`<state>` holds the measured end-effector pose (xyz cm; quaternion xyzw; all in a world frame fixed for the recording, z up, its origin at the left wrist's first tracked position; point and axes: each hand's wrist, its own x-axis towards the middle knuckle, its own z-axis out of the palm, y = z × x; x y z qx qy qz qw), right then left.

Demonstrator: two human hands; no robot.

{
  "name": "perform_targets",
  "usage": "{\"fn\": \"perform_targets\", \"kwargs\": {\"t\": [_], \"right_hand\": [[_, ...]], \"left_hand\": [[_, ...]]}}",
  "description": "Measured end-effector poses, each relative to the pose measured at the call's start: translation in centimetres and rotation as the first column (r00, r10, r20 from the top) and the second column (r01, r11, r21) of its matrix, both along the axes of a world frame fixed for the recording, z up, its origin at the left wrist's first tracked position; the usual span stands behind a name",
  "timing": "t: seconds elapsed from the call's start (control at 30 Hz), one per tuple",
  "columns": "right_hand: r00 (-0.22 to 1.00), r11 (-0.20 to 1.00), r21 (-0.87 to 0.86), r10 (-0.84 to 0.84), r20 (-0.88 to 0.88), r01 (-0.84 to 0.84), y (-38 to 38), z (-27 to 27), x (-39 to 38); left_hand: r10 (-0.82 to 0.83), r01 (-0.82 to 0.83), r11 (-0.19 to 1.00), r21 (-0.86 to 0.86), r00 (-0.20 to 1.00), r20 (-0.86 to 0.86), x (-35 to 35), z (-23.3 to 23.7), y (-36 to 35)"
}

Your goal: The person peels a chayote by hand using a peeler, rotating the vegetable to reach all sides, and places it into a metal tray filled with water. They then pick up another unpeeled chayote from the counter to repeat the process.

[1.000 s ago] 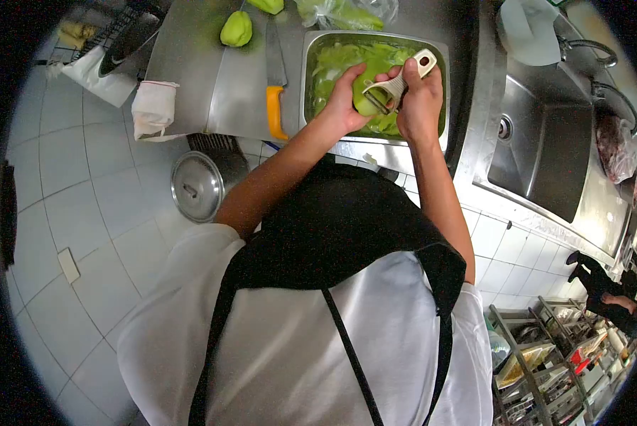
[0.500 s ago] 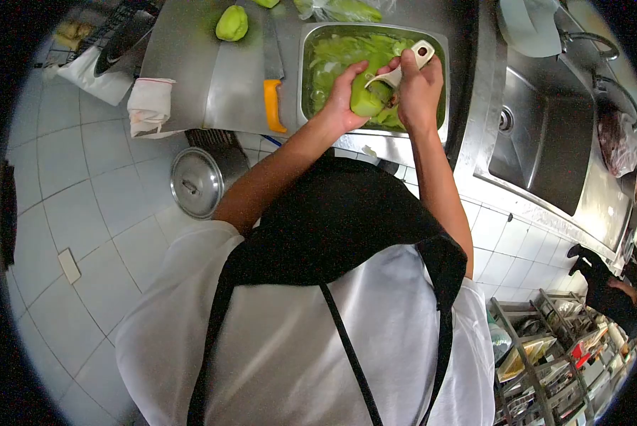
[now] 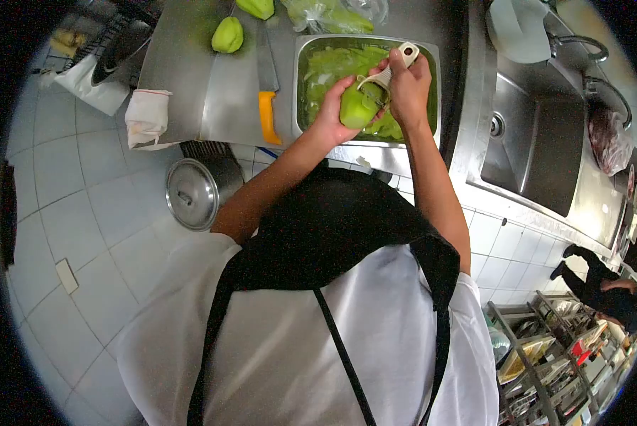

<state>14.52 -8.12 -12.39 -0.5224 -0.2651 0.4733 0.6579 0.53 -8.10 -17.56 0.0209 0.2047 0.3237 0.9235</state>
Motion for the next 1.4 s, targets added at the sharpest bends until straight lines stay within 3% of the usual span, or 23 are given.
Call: {"fn": "perform_targets", "kwargs": {"t": [0.13,0.23,0.33,0.47,0.57,0.67,0.7,0.73,0.8,0.9,1.0,1.1,1.2,1.4], "right_hand": [[0.997,0.999,-0.021,0.036,-0.066,-0.037,0.1,0.0,0.2],[0.992,0.998,-0.061,0.026,-0.121,-0.033,-0.1,-1.2,0.5],[0.975,0.991,-0.137,-0.042,-0.218,0.012,-0.3,-3.0,0.5],[0.955,0.984,-0.171,-0.101,-0.280,0.054,-0.3,-5.6,1.2],[0.917,0.965,-0.240,-0.190,-0.350,0.109,0.1,-6.5,1.3],[0.932,0.966,-0.239,-0.175,-0.318,0.100,0.6,-6.5,1.0],[0.935,0.963,-0.257,-0.165,-0.314,0.084,0.5,-6.1,0.8],[0.934,0.958,-0.275,-0.166,-0.315,0.078,0.4,-5.9,0.8],[0.922,0.952,-0.298,-0.173,-0.345,0.067,0.3,-5.5,0.4],[0.918,0.953,-0.298,-0.167,-0.360,0.057,0.4,-4.7,-0.1],[0.923,0.950,-0.311,-0.153,-0.353,0.039,-0.1,-3.6,-0.5],[0.913,0.957,-0.268,-0.201,-0.355,0.107,0.0,-4.3,-0.5],[0.923,0.968,-0.230,-0.178,-0.342,0.101,-0.1,-5.6,0.3],[0.950,0.967,-0.186,-0.216,-0.227,0.176,0.4,-6.2,0.8]], "left_hand": [[0.016,-0.019,0.995,-0.093,0.999,-0.036,-0.3,1.2,-0.5],[-0.002,0.009,0.990,-0.143,0.999,0.046,-0.6,-0.1,-0.3],[-0.029,0.028,0.979,-0.201,1.000,-0.002,-0.9,-1.3,-0.3],[-0.156,0.089,0.944,-0.318,0.969,-0.192,-1.1,-2.6,0.6],[-0.135,0.064,0.967,-0.247,0.950,-0.282,-1.4,-0.6,0.4],[-0.115,0.131,0.991,0.011,0.903,-0.413,-1.8,2.4,-0.6],[-0.021,0.279,0.925,0.257,0.715,-0.699,-2.0,2.2,-1.1],[0.168,0.492,0.765,0.416,0.471,-0.866,-2.1,1.9,-1.5],[0.503,0.766,0.514,0.387,0.096,-0.859,-2.2,2.9,-2.4],[0.540,0.805,0.503,0.314,-0.009,-0.842,-1.5,3.3,-1.7],[0.510,0.850,0.475,0.229,-0.053,-0.859,-1.2,4.2,-1.2],[0.545,0.843,0.458,0.280,-0.017,-0.838,-0.7,4.1,-1.3],[0.550,0.889,0.400,0.221,-0.039,-0.834,-0.2,4.5,-1.3],[0.570,0.894,0.333,0.301,0.064,-0.819,0.7,4.2,-1.6]]}}
